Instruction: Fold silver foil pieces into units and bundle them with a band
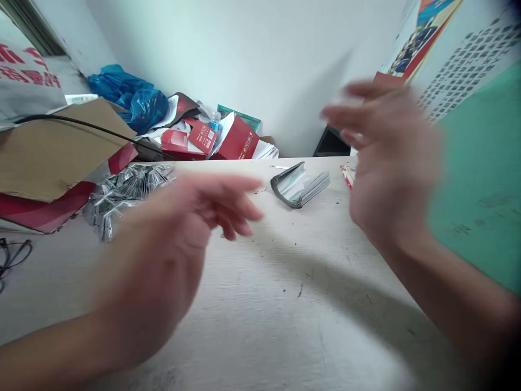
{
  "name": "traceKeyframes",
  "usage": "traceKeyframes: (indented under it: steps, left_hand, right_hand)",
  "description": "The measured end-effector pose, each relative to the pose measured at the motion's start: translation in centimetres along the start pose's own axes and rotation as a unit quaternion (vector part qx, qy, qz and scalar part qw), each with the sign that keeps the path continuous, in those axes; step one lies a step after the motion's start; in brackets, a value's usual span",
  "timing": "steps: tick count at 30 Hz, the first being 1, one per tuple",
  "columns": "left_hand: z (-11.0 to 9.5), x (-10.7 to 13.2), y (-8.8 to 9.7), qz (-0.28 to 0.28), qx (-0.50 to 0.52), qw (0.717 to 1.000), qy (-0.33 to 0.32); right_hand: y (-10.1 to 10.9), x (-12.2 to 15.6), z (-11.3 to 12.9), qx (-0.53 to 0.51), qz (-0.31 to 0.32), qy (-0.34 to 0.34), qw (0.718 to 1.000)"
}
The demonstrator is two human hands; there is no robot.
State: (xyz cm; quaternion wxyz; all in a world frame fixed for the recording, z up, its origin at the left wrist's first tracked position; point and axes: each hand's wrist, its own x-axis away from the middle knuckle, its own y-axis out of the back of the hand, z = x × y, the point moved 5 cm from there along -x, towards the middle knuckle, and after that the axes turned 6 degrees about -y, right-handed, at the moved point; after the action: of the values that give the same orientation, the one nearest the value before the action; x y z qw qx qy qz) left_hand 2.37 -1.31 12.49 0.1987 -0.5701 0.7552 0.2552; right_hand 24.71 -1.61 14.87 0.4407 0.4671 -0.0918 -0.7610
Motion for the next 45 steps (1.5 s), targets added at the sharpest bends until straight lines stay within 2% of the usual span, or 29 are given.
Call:
traceKeyframes:
  steps: [2,3,5,8,14,18,25,30,36,40,45]
  left_hand:
    - [3.3,1.5,-2.4,0.059,0.096,0.989,0.097]
    - [5.0,2.3,-3.4,0.088,0.104,0.980,0.144]
    - [7.7,3.7,-4.4,0.131,0.069,0.974,0.170]
    - [10.0,4.5,-4.9,0.162,0.043,0.964,0.204]
    - [9.0,4.1,-5.4,0.233,-0.015,0.963,0.134]
    - [8.7,4.2,-5.6,0.259,-0.042,0.959,0.110]
    - [8.8,4.2,-5.6,0.260,-0.041,0.957,0.119]
    - [8.9,4.2,-5.6,0.255,-0.044,0.960,0.112]
    - [9.0,4.2,-5.6,0.253,-0.045,0.959,0.122]
    - [8.9,4.0,-5.6,0.253,-0.051,0.959,0.116]
    - [9.1,4.2,-5.4,0.232,-0.039,0.963,0.134]
  right_hand:
    - [-2.8,-1.3,-2.5,0.143,0.064,-0.032,0.987]
    - [-4.2,-1.3,-3.9,0.239,0.088,-0.050,0.966]
    - [-6.5,-0.4,-5.9,0.362,0.111,-0.036,0.925]
    - [-8.5,1.4,-7.6,0.430,0.119,-0.006,0.895]
    - [-8.9,2.1,-7.9,0.448,0.177,-0.011,0.876]
    - [-8.8,2.1,-7.3,0.440,0.172,-0.006,0.881]
    - [-8.8,2.3,-6.6,0.424,0.167,0.015,0.890]
    - [-8.3,2.0,-5.3,0.409,0.129,0.052,0.902]
    - [-8.4,1.6,-5.9,0.416,0.141,0.024,0.898]
    - [-7.4,0.9,-5.7,0.414,0.090,0.026,0.905]
    - [-4.3,-0.3,-4.0,0.350,-0.006,0.022,0.937]
